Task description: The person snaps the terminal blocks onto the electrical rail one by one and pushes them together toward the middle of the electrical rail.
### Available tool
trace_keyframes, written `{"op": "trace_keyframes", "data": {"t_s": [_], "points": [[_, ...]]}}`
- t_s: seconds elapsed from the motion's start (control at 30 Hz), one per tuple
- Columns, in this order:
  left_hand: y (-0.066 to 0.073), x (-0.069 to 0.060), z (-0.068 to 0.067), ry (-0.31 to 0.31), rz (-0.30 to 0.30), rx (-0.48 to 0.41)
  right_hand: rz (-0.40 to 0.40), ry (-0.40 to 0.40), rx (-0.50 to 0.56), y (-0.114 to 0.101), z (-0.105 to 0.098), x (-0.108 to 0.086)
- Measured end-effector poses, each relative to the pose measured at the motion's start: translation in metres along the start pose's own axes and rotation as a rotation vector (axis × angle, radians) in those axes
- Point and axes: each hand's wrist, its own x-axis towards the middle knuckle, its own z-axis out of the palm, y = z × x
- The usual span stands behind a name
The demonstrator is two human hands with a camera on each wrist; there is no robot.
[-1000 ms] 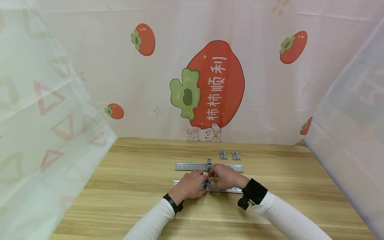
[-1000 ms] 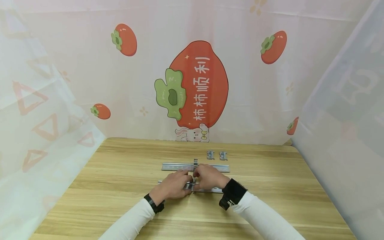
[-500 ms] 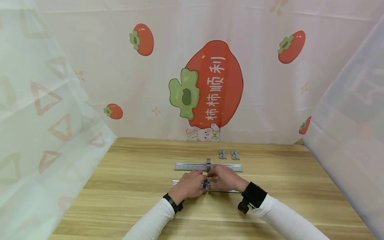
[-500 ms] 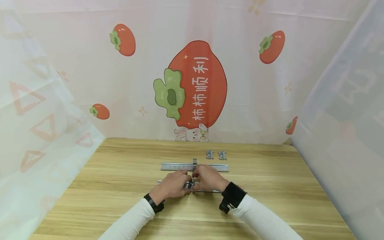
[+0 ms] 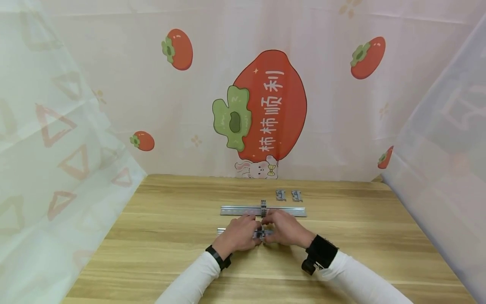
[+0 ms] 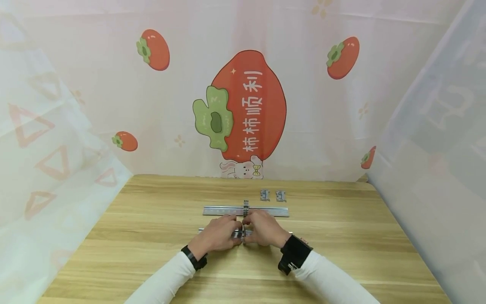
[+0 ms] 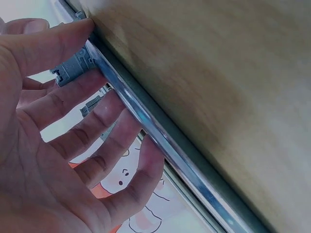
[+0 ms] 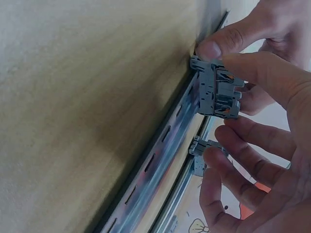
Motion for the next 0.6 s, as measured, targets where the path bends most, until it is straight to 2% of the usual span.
{"op": "trace_keyframes", "data": {"t_s": [0.3, 0.4, 0.6], "points": [[0.001, -0.003, 0.002, -0.026, -0.002, -0.027, 0.021, -0.028, 0.000, -0.002, -0.004, -0.004], [0.001, -0.004, 0.001, -0.024, -0.004, -0.029, 0.025, -0.030, 0.007, 0.002, -0.016, -0.003], [-0.001, -0.005, 0.000, -0.012, -0.011, -0.054, 0.145, 0.031, -0.008, 0.030, -0.045, 0.014]]}}
